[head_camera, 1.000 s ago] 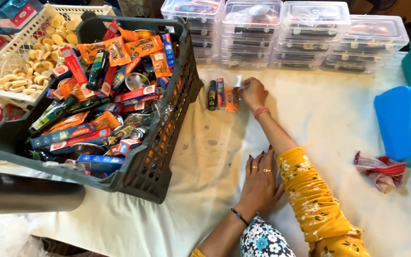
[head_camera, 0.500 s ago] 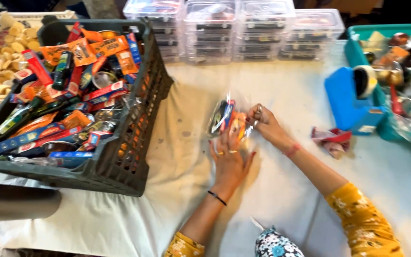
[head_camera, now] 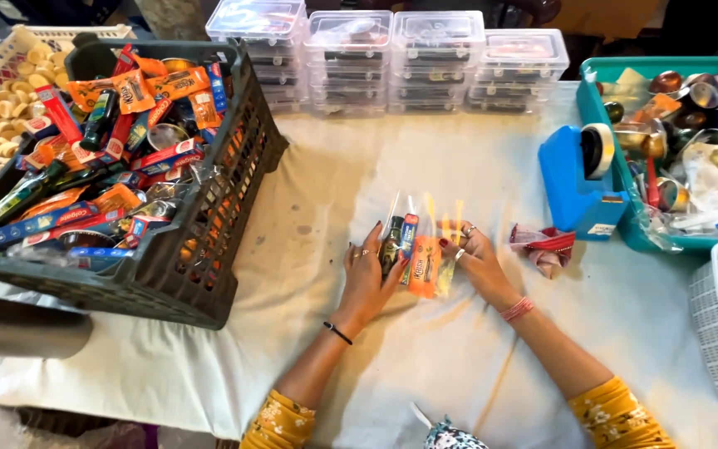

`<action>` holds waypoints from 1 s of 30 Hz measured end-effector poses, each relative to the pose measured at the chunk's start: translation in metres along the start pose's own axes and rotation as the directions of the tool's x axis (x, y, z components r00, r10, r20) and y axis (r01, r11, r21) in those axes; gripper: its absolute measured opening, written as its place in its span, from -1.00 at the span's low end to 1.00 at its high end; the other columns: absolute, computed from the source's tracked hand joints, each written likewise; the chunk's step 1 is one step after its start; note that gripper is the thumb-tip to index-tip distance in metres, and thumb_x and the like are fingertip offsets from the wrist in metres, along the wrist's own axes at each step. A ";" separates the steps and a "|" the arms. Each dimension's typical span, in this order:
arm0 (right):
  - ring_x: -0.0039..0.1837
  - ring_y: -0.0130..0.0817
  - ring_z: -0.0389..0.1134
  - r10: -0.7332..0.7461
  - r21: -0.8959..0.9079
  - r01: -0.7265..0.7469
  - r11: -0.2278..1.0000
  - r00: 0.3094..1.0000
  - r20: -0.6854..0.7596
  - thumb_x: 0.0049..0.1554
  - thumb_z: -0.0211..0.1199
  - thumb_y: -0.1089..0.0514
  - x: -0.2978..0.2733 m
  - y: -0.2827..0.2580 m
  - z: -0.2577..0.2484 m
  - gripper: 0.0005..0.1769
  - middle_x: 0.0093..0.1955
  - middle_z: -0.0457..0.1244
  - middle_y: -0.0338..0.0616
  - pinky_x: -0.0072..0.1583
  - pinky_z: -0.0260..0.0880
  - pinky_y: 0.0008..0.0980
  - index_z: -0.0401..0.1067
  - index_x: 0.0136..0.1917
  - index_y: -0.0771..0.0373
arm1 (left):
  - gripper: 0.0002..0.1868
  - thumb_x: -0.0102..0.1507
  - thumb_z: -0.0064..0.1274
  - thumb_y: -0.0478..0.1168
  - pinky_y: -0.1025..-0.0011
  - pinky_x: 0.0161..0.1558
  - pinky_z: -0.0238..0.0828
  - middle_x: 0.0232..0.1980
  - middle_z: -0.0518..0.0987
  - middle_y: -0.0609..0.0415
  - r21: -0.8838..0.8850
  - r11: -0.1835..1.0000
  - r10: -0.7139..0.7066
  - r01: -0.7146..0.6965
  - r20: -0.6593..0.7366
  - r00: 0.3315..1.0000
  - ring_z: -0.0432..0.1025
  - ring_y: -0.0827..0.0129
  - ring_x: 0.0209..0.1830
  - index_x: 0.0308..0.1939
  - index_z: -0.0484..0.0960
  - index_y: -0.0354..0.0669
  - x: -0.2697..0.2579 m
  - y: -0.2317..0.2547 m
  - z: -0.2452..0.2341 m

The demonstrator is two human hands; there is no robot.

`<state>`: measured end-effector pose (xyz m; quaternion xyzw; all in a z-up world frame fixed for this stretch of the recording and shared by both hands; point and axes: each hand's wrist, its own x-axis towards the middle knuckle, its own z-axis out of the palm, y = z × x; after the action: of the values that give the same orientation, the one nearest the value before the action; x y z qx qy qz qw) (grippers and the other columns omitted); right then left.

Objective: Sorting various small consumer goods, toiletries, and snacks into plastic bags and containers.

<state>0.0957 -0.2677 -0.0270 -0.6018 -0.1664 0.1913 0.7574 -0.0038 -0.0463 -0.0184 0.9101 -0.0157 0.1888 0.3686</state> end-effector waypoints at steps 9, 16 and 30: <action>0.03 -0.52 0.31 -0.279 -0.014 0.281 0.960 0.956 0.095 0.13 -0.01 0.43 0.015 0.052 -0.028 -0.44 -0.07 0.27 -0.26 0.30 0.38 -0.44 0.45 0.38 0.40 | -0.32 0.27 0.17 -0.13 -0.02 0.40 0.00 0.32 0.48 -0.21 -0.004 0.987 0.156 -0.159 -0.197 0.968 0.31 -0.01 0.36 0.38 0.27 -0.31 -0.023 0.054 -0.077; 0.20 -0.57 0.34 -0.168 -0.139 0.170 0.976 0.985 0.029 0.26 0.06 0.26 0.007 0.032 -0.017 -0.70 0.14 0.34 -0.32 0.27 0.33 -0.52 0.40 0.24 0.32 | -0.86 0.25 0.14 -0.26 0.17 -0.15 0.46 -0.15 0.67 0.01 0.477 0.873 0.196 -0.098 -0.159 0.968 0.55 0.05 -0.19 -0.11 0.67 -0.12 -0.138 0.019 -0.208; 0.16 -0.63 0.30 -0.140 -0.109 0.137 0.985 0.990 -0.022 0.37 0.15 0.17 0.000 0.008 -0.001 -0.81 0.14 0.33 -0.29 0.20 0.29 -0.59 0.39 0.21 0.28 | -0.19 0.37 -0.01 0.23 -0.03 0.26 0.28 0.34 0.32 -0.36 0.728 0.243 -0.969 0.641 0.156 0.190 0.28 -0.20 0.28 0.41 0.18 -0.34 -0.565 -0.285 -0.161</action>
<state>0.0957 -0.2671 -0.0354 -0.6314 -0.2068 0.1202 0.7376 -0.5340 0.2077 -0.3024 0.8244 0.4295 -0.3463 0.1266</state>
